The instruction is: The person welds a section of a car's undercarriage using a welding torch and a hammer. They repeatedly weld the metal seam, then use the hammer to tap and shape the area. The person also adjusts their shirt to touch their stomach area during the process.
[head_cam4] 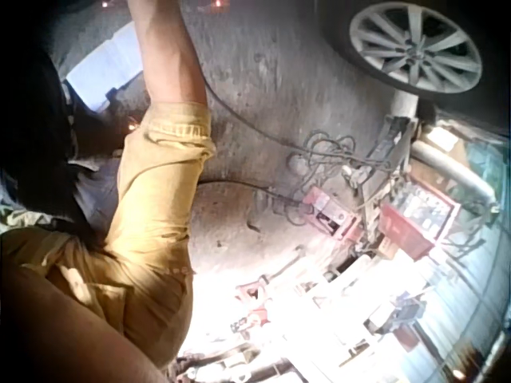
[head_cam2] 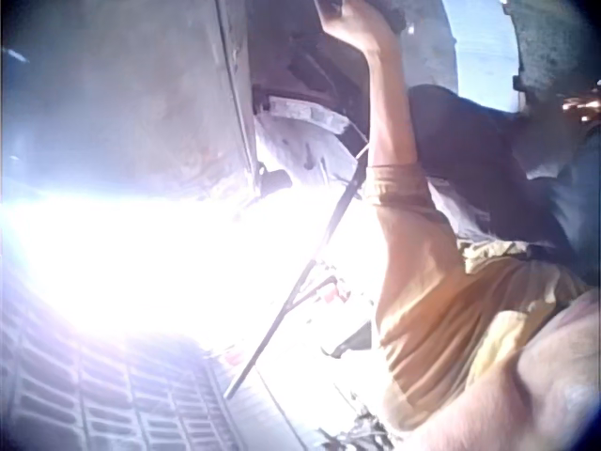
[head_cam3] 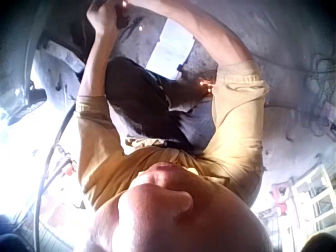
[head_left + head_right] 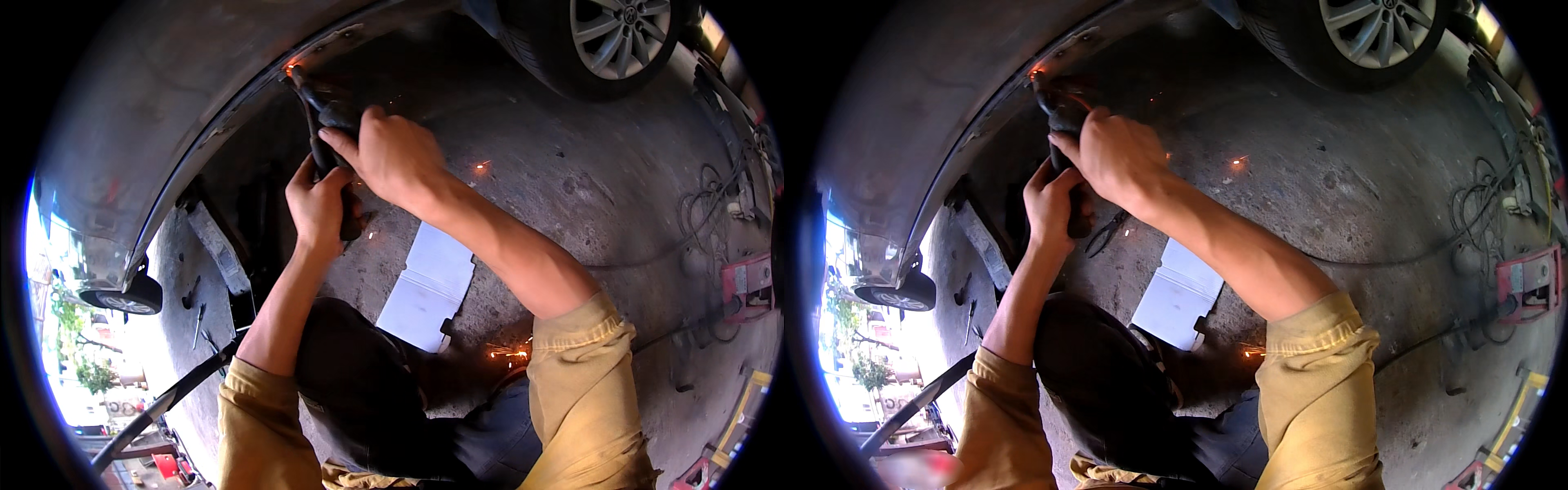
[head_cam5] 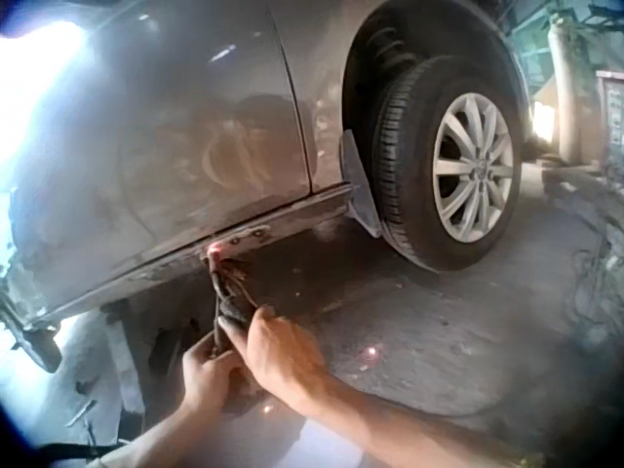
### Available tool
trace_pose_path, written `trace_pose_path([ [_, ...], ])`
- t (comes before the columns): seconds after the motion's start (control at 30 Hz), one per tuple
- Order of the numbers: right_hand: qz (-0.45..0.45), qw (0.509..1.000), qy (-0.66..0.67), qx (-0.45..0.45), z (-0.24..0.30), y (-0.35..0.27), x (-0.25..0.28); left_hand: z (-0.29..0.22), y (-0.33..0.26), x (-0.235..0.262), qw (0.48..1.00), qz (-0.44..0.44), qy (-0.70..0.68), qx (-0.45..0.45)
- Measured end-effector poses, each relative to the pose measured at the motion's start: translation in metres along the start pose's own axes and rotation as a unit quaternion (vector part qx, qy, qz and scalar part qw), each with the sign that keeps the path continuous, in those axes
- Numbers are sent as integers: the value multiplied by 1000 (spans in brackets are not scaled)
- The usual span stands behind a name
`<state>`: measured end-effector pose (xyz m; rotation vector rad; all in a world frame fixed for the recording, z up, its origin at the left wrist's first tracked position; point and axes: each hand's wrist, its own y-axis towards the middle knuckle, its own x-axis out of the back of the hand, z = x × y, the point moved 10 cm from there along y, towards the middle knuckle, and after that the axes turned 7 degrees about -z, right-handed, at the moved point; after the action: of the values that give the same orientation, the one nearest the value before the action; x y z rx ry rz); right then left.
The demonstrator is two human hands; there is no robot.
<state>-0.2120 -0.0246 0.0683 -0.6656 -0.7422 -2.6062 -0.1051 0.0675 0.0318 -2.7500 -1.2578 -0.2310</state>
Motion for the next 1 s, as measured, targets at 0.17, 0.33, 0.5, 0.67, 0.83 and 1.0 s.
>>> trace_pose_path([
  [0.17, -9, 999, -21, 29, 3, -1, -2, 0, 1, -2, 1000, 2, 5, 2],
  [0.33, 3, 1000, -25, 18, 8, 1, -3, 2, 1, 0, 1000, -3, -3, 3],
  [0.5, 2, 999, -37, 16, 9, 4, -2, 0, -1, -3, 1000, 5, -6, 4],
  [0.67, 5, 999, -46, 15, 12, 5, -5, 0, -1, -3, 1000, 5, -12, 6],
  [0.83, -1, 998, -55, 21, 14, 7, -6, -1, -2, -3, 1000, -1, -6, 2],
  [1.0, -40, 998, -24, 46, 16, 8, -3, -2, -1, -4, 1000, -6, -6, 9],
])
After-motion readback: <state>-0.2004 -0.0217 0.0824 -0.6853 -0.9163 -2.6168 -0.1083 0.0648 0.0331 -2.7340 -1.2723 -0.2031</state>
